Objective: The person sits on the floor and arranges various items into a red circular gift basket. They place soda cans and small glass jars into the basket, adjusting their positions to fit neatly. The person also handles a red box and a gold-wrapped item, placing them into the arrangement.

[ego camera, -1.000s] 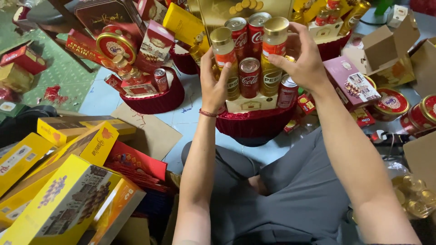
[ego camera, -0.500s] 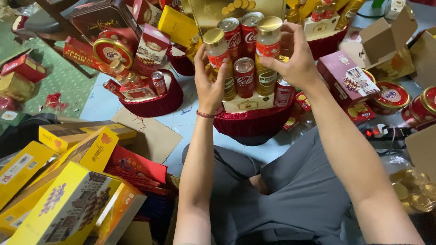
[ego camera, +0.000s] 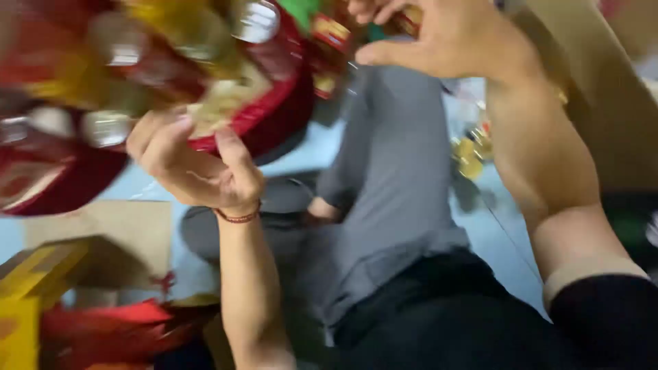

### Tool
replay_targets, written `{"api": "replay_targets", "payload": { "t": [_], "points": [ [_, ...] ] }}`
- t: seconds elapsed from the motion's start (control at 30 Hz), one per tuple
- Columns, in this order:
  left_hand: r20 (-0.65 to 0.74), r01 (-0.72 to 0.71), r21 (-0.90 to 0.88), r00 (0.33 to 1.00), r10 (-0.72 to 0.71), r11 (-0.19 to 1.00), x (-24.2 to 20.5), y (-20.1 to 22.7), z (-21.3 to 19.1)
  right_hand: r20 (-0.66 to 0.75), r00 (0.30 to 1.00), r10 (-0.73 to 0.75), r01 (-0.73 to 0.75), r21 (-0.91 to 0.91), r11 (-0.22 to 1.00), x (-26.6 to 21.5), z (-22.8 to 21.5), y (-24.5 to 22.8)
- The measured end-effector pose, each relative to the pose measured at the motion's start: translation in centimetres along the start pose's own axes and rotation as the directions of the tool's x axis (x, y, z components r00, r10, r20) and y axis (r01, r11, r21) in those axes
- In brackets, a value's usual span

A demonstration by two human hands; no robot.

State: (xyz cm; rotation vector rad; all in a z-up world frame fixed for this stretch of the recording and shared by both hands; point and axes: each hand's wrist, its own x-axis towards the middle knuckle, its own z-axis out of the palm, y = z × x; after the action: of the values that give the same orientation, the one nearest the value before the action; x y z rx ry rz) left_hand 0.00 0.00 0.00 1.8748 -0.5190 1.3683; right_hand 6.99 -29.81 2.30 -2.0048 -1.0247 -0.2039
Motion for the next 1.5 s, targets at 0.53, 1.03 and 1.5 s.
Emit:
{"api": "replay_targets", "payload": {
  "t": [0.53,1.03,1.5],
  "points": [
    [0.78,-0.243,0.042,0.614,0.12,0.969,-27.4,13.4,28.7,0.077,0.081,0.994,-0.857,-0.504,0.109,-34.7,-1.2,9.0],
    [0.899,-0.388,0.349,0.396,-0.188,0.853,-41.8,12.2,36.0,0.074,0.306,0.949,-0.857,-0.413,0.308,-33.1,9.7,11.0],
    [0.605,0.474,-0.303,0.766,-0.218,0.827,-13.2,14.3,10.6,-0.256,0.358,0.898,-0.76,-0.639,0.121,-26.1,1.9,1.8]
  ]
}}
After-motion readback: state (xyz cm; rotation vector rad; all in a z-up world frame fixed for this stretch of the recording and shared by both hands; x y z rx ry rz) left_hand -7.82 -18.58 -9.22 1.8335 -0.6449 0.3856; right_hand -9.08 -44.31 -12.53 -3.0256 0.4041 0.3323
